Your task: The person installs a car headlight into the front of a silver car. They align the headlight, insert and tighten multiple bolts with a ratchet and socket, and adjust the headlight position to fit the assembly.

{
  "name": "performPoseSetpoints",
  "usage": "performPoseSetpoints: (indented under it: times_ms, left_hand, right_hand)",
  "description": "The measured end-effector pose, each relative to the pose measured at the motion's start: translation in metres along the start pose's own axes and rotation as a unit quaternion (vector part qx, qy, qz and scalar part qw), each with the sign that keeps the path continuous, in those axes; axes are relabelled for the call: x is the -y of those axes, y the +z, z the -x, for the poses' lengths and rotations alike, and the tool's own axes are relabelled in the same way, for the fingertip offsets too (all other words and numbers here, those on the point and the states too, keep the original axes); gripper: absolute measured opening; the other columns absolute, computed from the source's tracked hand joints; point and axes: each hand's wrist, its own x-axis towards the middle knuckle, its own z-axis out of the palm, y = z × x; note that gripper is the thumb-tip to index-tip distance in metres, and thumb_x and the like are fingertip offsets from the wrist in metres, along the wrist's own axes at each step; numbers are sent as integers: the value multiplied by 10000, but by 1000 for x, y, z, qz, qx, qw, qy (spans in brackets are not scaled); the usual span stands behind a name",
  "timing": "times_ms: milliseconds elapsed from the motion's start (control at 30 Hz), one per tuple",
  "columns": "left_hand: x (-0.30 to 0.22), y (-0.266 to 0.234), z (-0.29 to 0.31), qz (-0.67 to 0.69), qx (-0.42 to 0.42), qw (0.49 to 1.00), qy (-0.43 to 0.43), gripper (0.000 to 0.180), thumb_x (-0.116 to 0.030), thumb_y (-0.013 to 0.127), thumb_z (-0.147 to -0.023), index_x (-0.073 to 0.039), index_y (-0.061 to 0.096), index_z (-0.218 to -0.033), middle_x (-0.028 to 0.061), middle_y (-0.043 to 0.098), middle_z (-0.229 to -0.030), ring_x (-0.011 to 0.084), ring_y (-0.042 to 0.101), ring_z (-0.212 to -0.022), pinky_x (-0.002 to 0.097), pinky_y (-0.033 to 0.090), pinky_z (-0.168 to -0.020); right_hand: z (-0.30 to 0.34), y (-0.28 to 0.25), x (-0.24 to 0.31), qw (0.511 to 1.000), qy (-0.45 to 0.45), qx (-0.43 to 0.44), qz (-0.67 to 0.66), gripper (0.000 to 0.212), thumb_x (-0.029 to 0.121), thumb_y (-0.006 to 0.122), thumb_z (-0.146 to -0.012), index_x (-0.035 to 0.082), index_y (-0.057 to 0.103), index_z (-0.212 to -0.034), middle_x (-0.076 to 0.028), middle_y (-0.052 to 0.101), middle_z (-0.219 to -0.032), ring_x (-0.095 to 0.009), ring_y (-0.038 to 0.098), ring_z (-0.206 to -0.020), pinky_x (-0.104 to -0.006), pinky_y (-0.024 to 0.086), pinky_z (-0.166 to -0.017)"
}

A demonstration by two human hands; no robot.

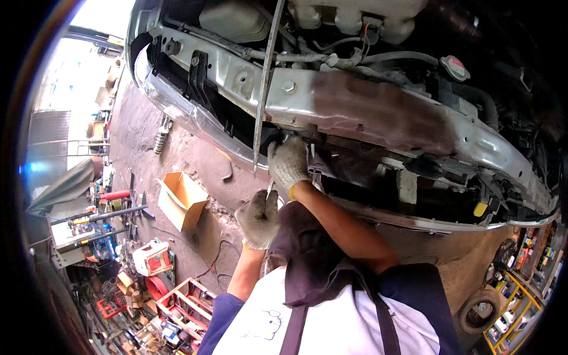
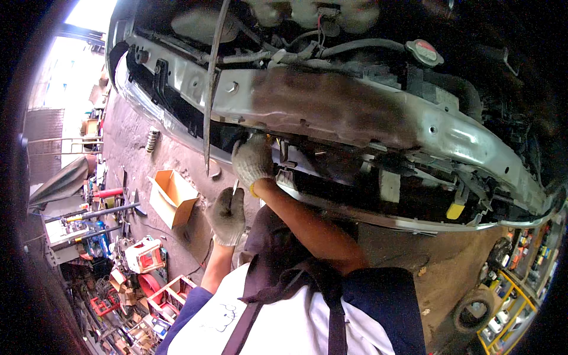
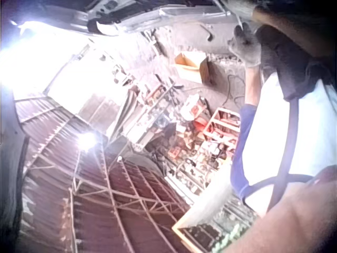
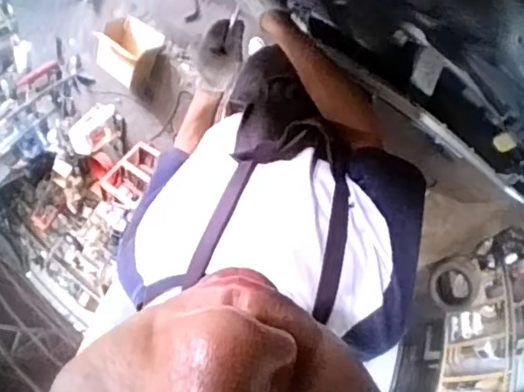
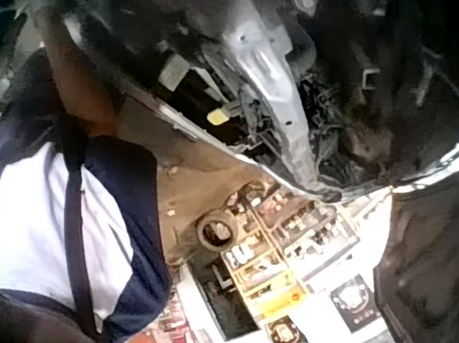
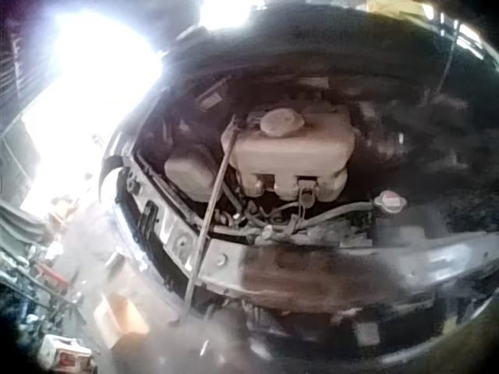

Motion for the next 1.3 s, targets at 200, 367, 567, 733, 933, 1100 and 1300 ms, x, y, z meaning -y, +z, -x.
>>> performPoseSetpoints:
  times_ms: [200,367,567,733,933,1100,1300]
  left_hand:
    - [-35,-6,-1,417,53,807,-416,233,-247,629,-975,-80,656,-815,-50,490,-520,135,401,-399,279,321,-437]
    - [-31,-1,3,334,39,869,-363,188,-200,643,-966,-62,667,-841,-39,497,-510,128,389,-407,267,332,-449]
    - [-2,16,9,84,-49,995,-12,221,-202,686,-951,-27,678,-817,-19,559,-582,133,422,-453,277,322,-458]
    - [-38,-6,-3,602,70,633,-481,345,-358,564,-1011,-66,573,-827,-24,295,-506,117,295,-397,281,269,-421]
    - [-33,2,7,508,43,747,-426,347,-358,605,-994,-53,606,-830,-30,345,-474,118,339,-380,265,277,-388]
    - [-6,14,11,96,0,994,-44,248,-255,633,-969,-26,657,-875,211,614,-712,411,618,-650,443,461,-580]
    - [-24,7,0,371,87,889,-252,282,-281,603,-984,-67,618,-801,76,510,-553,275,498,-487,374,381,-493]
  right_hand:
    - [1,-10,-4,996,-69,-9,53,425,250,458,-966,30,659,-663,-221,630,-682,-414,622,-696,-508,476,-674]
    - [-1,-10,-9,991,-99,14,92,395,242,486,-959,45,675,-674,-210,643,-682,-407,634,-690,-494,491,-669]
    - [-3,-8,-12,978,-142,53,145,387,247,501,-949,62,684,-662,-190,668,-700,-391,657,-694,-470,513,-670]
    - [-8,-10,-15,996,-33,56,67,264,220,554,-901,81,721,-751,-155,709,-769,-339,693,-744,-458,525,-674]
    - [-13,-19,-9,952,-128,183,209,180,200,644,-823,98,784,-871,-146,753,-905,-290,731,-836,-454,557,-698]
    - [-17,-8,-22,943,-159,163,241,188,188,628,-836,99,786,-886,-156,752,-917,-319,732,-848,-461,571,-706]
    - [-30,-4,-37,958,-108,86,250,209,200,588,-872,57,736,-834,-151,733,-778,-307,721,-705,-422,558,-603]
